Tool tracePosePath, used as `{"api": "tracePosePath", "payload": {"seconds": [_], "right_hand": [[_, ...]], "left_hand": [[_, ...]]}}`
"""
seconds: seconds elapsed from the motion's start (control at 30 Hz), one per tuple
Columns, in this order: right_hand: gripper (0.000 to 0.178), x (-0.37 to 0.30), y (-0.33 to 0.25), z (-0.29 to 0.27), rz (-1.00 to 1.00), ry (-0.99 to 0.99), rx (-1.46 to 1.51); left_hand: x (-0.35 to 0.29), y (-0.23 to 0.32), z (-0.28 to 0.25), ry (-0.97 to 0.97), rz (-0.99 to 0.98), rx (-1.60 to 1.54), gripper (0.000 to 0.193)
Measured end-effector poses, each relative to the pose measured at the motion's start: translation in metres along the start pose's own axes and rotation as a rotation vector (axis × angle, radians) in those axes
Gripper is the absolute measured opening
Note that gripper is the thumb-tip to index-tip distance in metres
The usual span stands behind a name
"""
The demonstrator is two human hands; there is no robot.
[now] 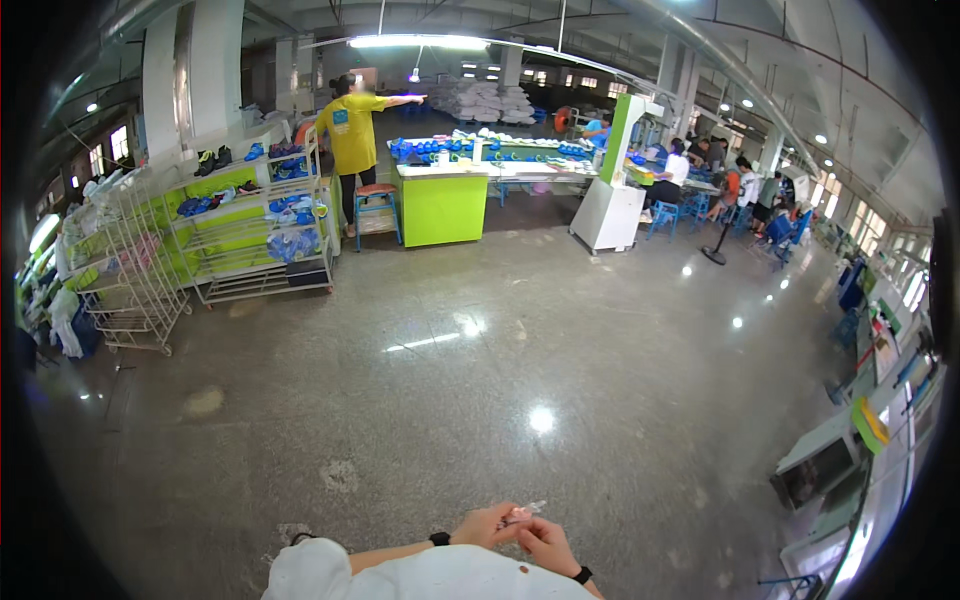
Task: The person is assembling blue shoe uppers, organizing them on a workstation, and moving them across a manufacturing floor to different stations.
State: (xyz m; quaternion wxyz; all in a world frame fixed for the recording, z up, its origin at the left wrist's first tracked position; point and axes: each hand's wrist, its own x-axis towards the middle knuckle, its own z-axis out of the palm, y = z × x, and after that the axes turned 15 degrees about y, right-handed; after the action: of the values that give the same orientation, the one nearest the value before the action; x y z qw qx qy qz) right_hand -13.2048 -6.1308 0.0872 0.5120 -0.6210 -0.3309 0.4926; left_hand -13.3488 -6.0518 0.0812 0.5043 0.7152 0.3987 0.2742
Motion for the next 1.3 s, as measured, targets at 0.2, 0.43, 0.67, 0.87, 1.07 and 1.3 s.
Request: {"api": "tracePosePath", "payload": {"seconds": [0.2, 0.43, 0.67, 0.87, 1.07, 1.3], "right_hand": [[0.018, 0.041, -0.015, -0.086, -0.152, 0.072, -0.280], [0.015, 0.135, -0.020, -0.120, -0.087, -0.165, -0.483], [0.014, 0.260, -0.033, -0.101, -0.629, -0.086, -0.689], [0.015, 0.391, -0.064, -0.065, -0.832, 0.066, -0.686], [0.011, 0.510, -0.103, -0.041, -0.734, -0.094, -0.619], [0.012, 0.670, -0.112, -0.023, -0.604, -0.221, -0.608]], "left_hand": [[0.079, 0.015, 0.066, -0.160, -0.184, -0.036, 0.038], [0.157, -0.029, 0.088, -0.156, -0.303, -0.233, 0.040], [0.266, -0.057, 0.057, -0.012, -0.279, -0.349, 0.031], [0.381, -0.061, -0.020, -0.084, -0.209, -0.336, 0.027], [0.476, -0.077, -0.072, -0.103, -0.294, -0.432, 0.043], [0.622, -0.135, -0.116, -0.221, -0.321, -0.357, 0.049]]}}
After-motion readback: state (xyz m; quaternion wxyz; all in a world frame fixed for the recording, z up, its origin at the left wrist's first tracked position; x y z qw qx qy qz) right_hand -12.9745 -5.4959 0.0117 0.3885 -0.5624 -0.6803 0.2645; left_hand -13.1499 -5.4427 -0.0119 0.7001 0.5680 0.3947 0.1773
